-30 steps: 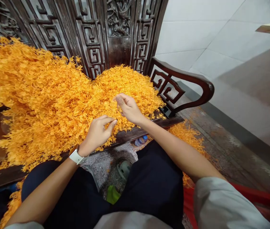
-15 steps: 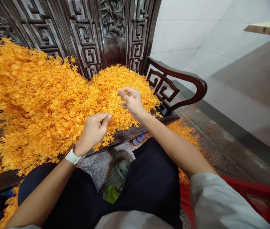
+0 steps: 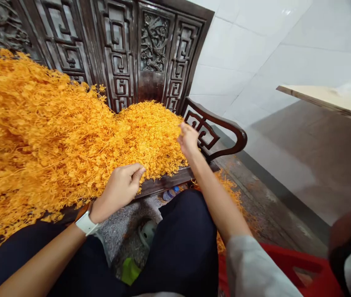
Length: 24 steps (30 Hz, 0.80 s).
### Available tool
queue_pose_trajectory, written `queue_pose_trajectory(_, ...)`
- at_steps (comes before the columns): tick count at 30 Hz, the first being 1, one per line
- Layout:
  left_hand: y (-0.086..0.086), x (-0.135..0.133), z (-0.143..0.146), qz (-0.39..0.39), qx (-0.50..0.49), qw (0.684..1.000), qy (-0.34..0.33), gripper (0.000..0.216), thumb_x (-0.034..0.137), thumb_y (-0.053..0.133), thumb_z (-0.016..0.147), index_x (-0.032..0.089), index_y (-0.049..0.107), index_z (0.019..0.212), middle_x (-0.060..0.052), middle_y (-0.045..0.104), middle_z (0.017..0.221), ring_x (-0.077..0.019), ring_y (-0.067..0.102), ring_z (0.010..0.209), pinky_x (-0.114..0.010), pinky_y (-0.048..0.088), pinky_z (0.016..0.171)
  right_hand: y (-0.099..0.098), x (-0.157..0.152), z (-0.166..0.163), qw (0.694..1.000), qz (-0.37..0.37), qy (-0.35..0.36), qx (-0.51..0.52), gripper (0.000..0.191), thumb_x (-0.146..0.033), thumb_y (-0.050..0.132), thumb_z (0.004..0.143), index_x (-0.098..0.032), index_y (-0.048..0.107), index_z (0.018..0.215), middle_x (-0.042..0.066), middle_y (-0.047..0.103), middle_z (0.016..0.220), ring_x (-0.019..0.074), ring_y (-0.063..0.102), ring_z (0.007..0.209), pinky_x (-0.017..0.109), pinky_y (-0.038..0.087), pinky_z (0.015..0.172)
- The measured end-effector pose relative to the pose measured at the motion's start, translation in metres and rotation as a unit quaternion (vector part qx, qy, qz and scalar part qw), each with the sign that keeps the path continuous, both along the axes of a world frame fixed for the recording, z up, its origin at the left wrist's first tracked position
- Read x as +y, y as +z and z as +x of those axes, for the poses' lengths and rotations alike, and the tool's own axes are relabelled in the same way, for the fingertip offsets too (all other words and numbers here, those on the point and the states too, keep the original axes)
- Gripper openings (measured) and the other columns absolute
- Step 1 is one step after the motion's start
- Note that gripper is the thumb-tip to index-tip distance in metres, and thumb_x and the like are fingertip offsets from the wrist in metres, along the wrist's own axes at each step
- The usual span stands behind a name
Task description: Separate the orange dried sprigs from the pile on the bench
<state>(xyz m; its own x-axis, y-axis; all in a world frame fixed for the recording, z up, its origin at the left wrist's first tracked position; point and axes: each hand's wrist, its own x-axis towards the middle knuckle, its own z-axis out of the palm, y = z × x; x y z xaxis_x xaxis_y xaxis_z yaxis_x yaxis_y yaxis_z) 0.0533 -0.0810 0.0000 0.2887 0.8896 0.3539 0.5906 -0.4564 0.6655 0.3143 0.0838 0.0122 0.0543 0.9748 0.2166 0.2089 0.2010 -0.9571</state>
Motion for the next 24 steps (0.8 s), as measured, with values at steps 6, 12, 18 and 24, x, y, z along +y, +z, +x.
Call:
queue_pose_trajectory(6,-0.006,0.015,-0.022,0.006,-0.002,0.999,0.038,0.026,0.032,0.054,0.106,0.021,0.069,0.088,0.0,0.068,0.073,-0.0163,0.059,0.065,-0.031,0.037,0.063,-0.03,-0.026,-0.02,0.912,-0.123,0.35,-0.176,0.042,-0.052,0.09,0.076,-0.018,0.065,0.071,-0.006,0.043,0.058,0.0072,0.031,0.053,0.028,0.023,0.051)
queue_pose_trajectory(12,-0.005,0.028,-0.034,0.096,0.122,0.986,0.059,0.025,0.027,0.051,0.104,0.022,0.073,0.094,-0.008,0.074,0.087,-0.0234,0.065,0.078,-0.035,0.038,0.066,-0.012,-0.017,-0.025,0.942,-0.151,0.295,0.048,0.06,-0.073,0.069,0.089,-0.021,0.071,0.119,0.004,0.06,0.081,0.0151,0.051,0.065,0.031,0.047,0.061)
queue_pose_trajectory(18,-0.007,0.03,-0.031,0.135,0.231,0.963,0.035,0.021,0.012,0.051,0.092,0.023,0.067,0.081,-0.006,0.058,0.073,-0.0231,0.056,0.07,-0.037,0.028,0.06,-0.009,-0.02,-0.03,0.974,-0.16,0.084,0.134,0.092,-0.089,0.05,0.09,-0.02,0.053,0.15,0.021,0.059,0.142,0.0275,0.065,0.111,0.039,0.059,0.089)
queue_pose_trajectory(24,-0.009,0.032,-0.028,0.115,0.23,0.966,0.016,0.019,0.008,0.054,0.083,0.022,0.062,0.074,-0.006,0.053,0.07,-0.0228,0.05,0.067,-0.037,0.021,0.061,-0.009,-0.035,-0.038,0.955,-0.037,0.291,-0.033,0.053,-0.072,0.07,0.093,-0.022,0.065,0.079,0.002,0.059,0.073,0.0138,0.052,0.067,0.032,0.046,0.069)
